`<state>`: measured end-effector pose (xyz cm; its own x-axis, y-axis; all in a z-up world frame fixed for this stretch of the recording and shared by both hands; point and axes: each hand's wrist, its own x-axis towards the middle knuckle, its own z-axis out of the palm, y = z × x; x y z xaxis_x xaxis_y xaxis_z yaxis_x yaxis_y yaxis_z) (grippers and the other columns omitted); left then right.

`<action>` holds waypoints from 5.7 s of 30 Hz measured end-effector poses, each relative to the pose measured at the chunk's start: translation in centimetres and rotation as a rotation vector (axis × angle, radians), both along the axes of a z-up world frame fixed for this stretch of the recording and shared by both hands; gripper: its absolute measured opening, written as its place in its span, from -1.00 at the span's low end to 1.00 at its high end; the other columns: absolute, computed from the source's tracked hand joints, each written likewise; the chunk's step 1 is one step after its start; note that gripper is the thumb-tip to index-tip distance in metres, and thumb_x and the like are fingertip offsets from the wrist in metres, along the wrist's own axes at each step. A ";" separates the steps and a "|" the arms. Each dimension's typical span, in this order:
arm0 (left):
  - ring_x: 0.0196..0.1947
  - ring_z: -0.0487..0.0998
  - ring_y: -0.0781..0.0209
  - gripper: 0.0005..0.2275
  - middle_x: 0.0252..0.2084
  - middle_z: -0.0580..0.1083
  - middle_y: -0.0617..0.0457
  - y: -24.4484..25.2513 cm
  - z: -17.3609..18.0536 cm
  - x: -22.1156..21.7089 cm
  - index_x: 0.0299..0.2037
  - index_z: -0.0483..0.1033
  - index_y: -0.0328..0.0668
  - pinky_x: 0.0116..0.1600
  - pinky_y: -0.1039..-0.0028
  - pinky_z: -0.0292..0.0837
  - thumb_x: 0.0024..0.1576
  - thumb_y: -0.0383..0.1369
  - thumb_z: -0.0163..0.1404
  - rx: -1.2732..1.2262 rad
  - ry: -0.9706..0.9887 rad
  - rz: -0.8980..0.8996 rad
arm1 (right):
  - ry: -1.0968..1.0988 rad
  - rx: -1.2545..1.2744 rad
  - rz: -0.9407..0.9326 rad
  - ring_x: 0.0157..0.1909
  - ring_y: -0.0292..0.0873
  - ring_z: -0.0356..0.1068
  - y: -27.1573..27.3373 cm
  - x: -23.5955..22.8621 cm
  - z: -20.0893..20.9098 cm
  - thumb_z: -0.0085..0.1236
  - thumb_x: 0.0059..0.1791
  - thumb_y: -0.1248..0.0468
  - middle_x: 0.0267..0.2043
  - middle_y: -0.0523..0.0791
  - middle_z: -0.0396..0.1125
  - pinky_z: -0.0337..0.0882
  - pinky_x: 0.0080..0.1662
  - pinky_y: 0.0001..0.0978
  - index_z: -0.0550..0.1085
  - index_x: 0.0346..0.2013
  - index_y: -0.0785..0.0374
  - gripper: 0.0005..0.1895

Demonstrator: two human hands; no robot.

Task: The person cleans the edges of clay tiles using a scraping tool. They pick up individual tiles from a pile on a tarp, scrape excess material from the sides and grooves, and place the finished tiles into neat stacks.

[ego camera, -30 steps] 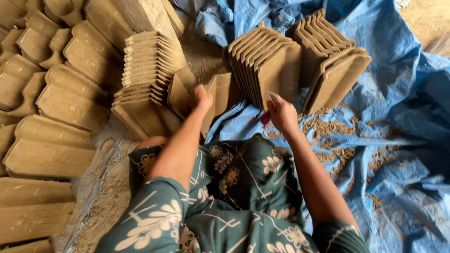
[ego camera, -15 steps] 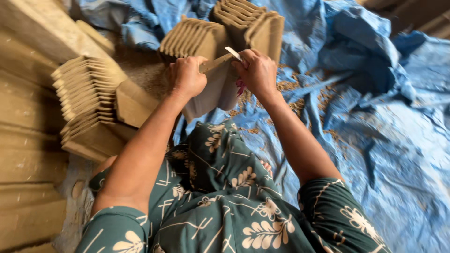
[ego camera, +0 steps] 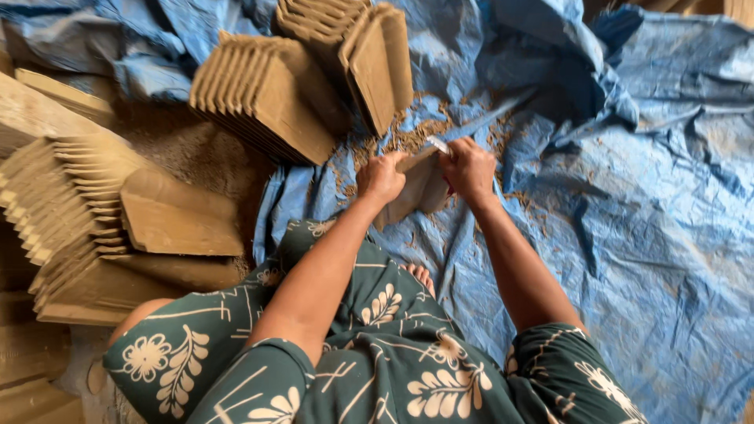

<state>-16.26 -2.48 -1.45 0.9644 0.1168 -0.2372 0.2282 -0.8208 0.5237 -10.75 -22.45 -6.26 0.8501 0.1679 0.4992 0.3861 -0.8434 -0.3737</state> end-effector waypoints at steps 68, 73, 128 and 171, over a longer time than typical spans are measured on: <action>-0.10 0.55 0.03 -0.53 -0.20 0.54 -0.06 -6.1 2.2 -1.7 -0.01 0.50 0.24 -0.06 0.33 0.53 -0.22 -0.33 0.11 -0.502 -0.151 0.079 | -0.331 -0.639 -0.339 -0.67 -0.19 0.34 -6.3 -1.5 1.9 -0.13 -0.09 0.26 -0.60 -0.23 0.12 0.32 -0.63 -0.33 0.31 -0.32 0.14 -0.91; -0.08 0.53 -0.02 -0.52 -0.17 0.53 -0.11 -6.8 3.1 -2.1 0.01 0.49 0.27 -0.03 0.30 0.51 -0.21 -0.29 0.11 -0.462 -0.136 0.056 | -0.406 -0.760 -0.387 -0.70 -0.30 0.25 -5.8 -2.7 2.1 -0.15 -0.11 0.23 -0.62 -0.29 0.08 0.25 -0.65 -0.45 0.27 -0.43 0.02 -0.98; 0.02 0.44 0.15 -0.61 -0.06 0.50 -0.16 -3.1 1.7 -1.0 0.08 0.47 -0.06 0.09 0.37 0.39 0.02 -0.32 0.16 -0.922 -0.251 -0.086 | 0.741 0.469 0.123 -0.42 0.22 0.32 -0.5 -9.2 12.3 -0.13 0.00 -0.10 -0.67 0.02 0.30 0.34 -0.28 -0.06 0.32 -0.66 0.10 -0.54; -0.18 0.56 -0.03 -0.62 -0.14 0.50 -0.28 -8.7 1.6 -0.1 -0.07 0.54 -0.20 -0.15 0.37 0.57 -0.15 -0.45 0.22 -0.837 -0.364 0.175 | -0.378 -0.536 -0.528 -0.57 -0.22 0.26 -7.1 4.1 -3.5 -0.06 -0.10 0.27 -0.53 -0.24 0.03 0.35 -0.65 -0.46 0.24 -0.34 0.16 -0.89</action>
